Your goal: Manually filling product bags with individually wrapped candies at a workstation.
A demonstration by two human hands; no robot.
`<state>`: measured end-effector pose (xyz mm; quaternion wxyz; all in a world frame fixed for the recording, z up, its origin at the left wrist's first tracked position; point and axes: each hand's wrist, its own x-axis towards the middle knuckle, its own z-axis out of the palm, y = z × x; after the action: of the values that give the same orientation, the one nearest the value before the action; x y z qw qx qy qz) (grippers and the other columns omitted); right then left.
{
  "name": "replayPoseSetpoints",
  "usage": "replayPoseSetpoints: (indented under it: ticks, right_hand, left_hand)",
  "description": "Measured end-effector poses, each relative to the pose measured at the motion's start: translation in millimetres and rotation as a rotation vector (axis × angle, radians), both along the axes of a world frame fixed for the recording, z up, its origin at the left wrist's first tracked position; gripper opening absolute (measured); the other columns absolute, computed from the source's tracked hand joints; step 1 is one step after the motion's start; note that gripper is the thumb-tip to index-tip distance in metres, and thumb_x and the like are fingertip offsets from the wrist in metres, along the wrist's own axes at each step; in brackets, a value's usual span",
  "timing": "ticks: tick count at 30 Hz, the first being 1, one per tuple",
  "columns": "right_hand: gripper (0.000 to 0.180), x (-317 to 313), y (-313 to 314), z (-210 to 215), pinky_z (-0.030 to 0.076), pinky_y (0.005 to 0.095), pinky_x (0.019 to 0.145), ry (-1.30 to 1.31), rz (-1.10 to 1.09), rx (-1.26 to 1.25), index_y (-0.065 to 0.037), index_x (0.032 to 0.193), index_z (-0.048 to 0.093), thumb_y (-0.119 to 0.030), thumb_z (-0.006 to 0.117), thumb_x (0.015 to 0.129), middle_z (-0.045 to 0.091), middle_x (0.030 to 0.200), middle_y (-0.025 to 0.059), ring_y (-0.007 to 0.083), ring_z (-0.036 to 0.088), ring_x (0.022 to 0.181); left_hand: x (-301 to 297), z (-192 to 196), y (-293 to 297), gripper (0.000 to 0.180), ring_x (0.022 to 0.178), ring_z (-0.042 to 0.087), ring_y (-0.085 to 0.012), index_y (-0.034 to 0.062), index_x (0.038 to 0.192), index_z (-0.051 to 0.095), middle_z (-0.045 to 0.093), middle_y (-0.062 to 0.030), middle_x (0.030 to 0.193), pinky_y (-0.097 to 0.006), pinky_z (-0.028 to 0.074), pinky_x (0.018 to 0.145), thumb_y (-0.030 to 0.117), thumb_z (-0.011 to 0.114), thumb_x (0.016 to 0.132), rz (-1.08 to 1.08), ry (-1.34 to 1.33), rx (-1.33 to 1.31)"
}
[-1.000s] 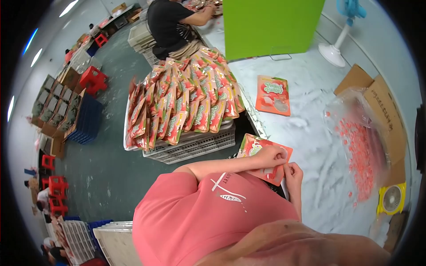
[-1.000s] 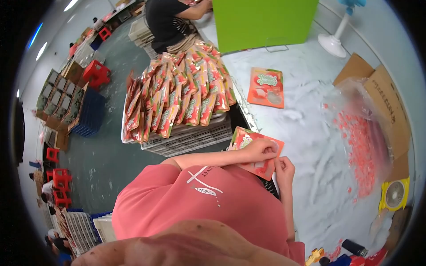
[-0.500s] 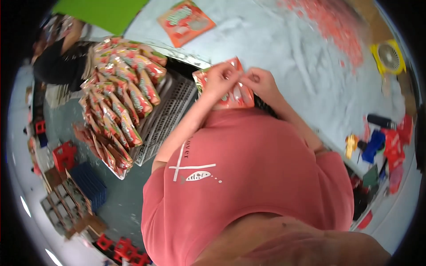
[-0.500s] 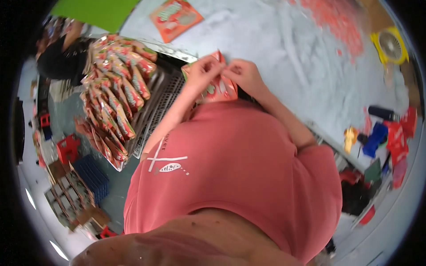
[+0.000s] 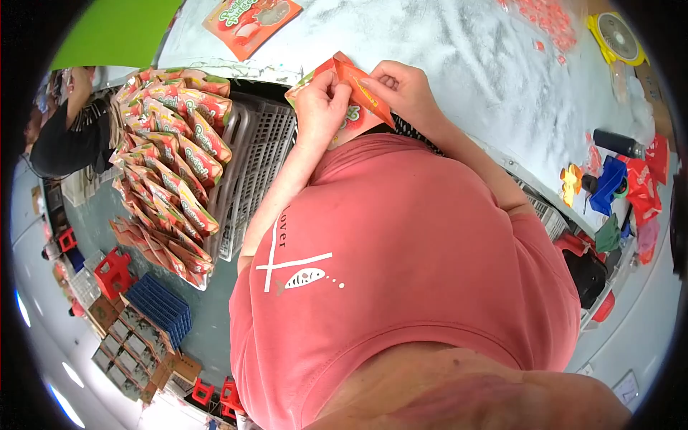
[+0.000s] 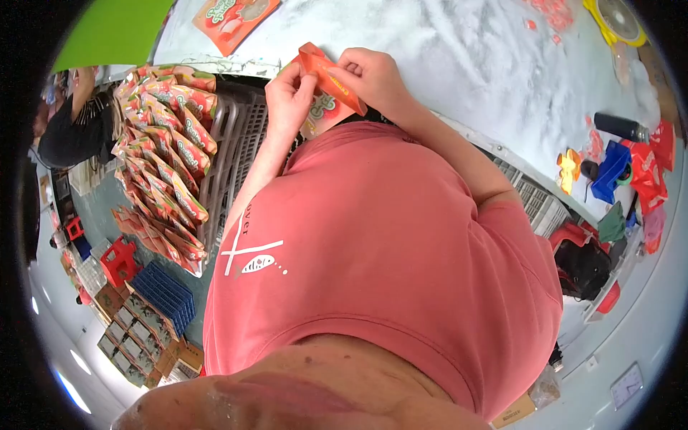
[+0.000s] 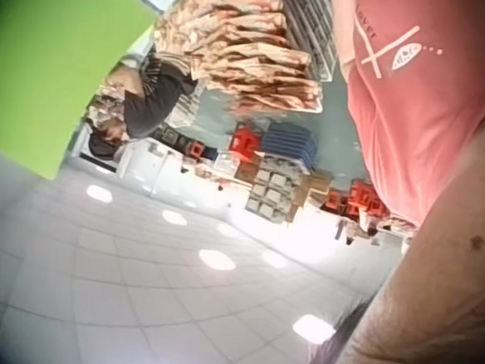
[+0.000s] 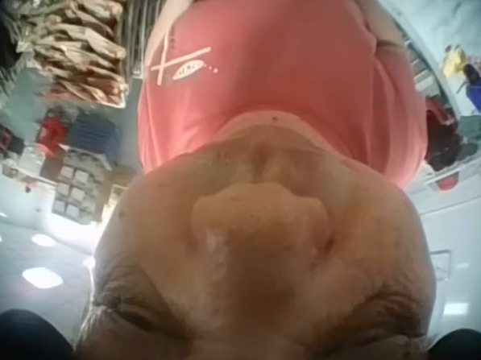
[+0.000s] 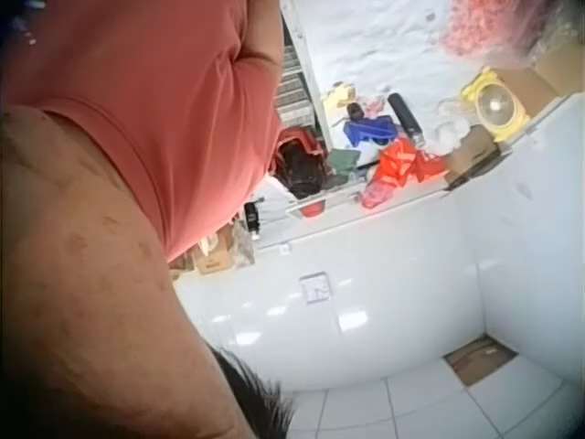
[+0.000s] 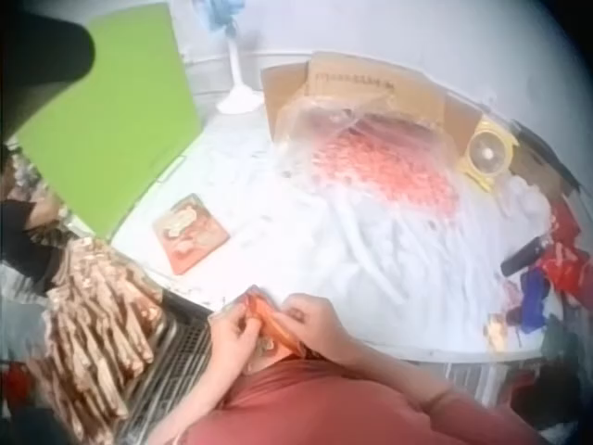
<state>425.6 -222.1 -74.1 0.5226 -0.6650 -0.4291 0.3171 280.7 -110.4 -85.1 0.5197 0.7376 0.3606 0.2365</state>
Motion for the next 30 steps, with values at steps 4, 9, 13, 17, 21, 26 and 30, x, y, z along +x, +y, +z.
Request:
replayPoseSetpoints:
  ticks: [4, 9, 13, 17, 21, 26, 30]
  right_hand:
    - [0.008, -2, 5, -6, 0.050, 0.0231, 0.062, -0.190, -0.011, 0.060, -0.001, 0.093, 0.066, -0.009, 0.066, 0.092, 0.066, 0.075, 0.0057, 0.0085, 0.063, 0.067]
    - [0.015, 1, 3, -6, 0.054, 0.0265, 0.067, -0.243, -0.044, 0.146, -0.003, 0.108, 0.064, -0.005, 0.063, 0.093, 0.069, 0.088, 0.0088, 0.0127, 0.068, 0.075]
    - [0.018, 6, 4, -8, 0.055, 0.0258, 0.074, -0.053, 0.012, 0.032, -0.001, 0.112, 0.061, -0.002, 0.059, 0.094, 0.070, 0.101, 0.0094, 0.0115, 0.067, 0.085]
    - [0.023, 30, 3, -33, 0.052, 0.0246, 0.083, 0.260, -0.043, 0.139, 0.002, 0.118, 0.056, 0.001, 0.054, 0.095, 0.067, 0.112, 0.0109, 0.0114, 0.064, 0.098]
    - [0.024, 42, -4, -25, 0.052, 0.0255, 0.083, 0.496, -0.126, 0.185, 0.003, 0.119, 0.054, -0.002, 0.054, 0.095, 0.067, 0.111, 0.0114, 0.0130, 0.064, 0.098]
    - [0.032, 39, -5, -31, 0.052, 0.0303, 0.088, 0.619, -0.234, 0.170, 0.003, 0.126, 0.052, -0.006, 0.055, 0.095, 0.065, 0.117, 0.0121, 0.0164, 0.065, 0.102]
    - [0.040, 17, -12, -12, 0.051, 0.0321, 0.094, 0.656, -0.134, 0.052, 0.002, 0.134, 0.048, -0.008, 0.054, 0.096, 0.061, 0.125, 0.0129, 0.0188, 0.062, 0.111]
  left_hand:
    - [10, -4, -6, 0.015, 0.052, 0.054, -0.0135, 0.0003, 0.087, 0.058, 0.055, -0.0065, 0.057, -0.030, 0.045, 0.052, 0.013, 0.065, 0.086, 0.015, 0.017, 0.181]
    - [9, 8, -9, 0.018, 0.056, 0.062, -0.0098, 0.0021, 0.093, 0.059, 0.063, -0.0044, 0.061, -0.026, 0.049, 0.055, 0.013, 0.071, 0.086, -0.110, -0.003, 0.085]
    - [10, 9, -12, 0.018, 0.059, 0.062, -0.0085, 0.0021, 0.092, 0.061, 0.065, -0.0031, 0.065, -0.024, 0.049, 0.056, 0.015, 0.072, 0.087, -0.156, -0.093, -0.131]
    - [-11, 14, -9, 0.018, 0.065, 0.060, -0.0082, 0.0016, 0.099, 0.063, 0.064, -0.0024, 0.074, -0.024, 0.049, 0.059, 0.012, 0.072, 0.088, -0.003, -0.147, 0.063]
    - [-49, 9, 16, 0.021, 0.081, 0.058, -0.0135, 0.0008, 0.105, 0.062, 0.059, -0.0089, 0.097, -0.028, 0.050, 0.069, 0.010, 0.069, 0.088, 0.361, -0.070, 0.466]
    - [-67, 3, 19, 0.047, 0.110, 0.059, -0.0141, 0.0025, 0.135, 0.050, 0.060, -0.0086, 0.125, -0.033, 0.052, 0.089, 0.010, 0.068, 0.092, 0.228, -0.443, -0.604]
    - [-53, 4, 23, 0.029, 0.094, 0.064, -0.0103, 0.0013, 0.123, 0.061, 0.068, -0.0052, 0.110, -0.027, 0.052, 0.081, 0.011, 0.064, 0.096, 0.241, -0.532, -0.520]
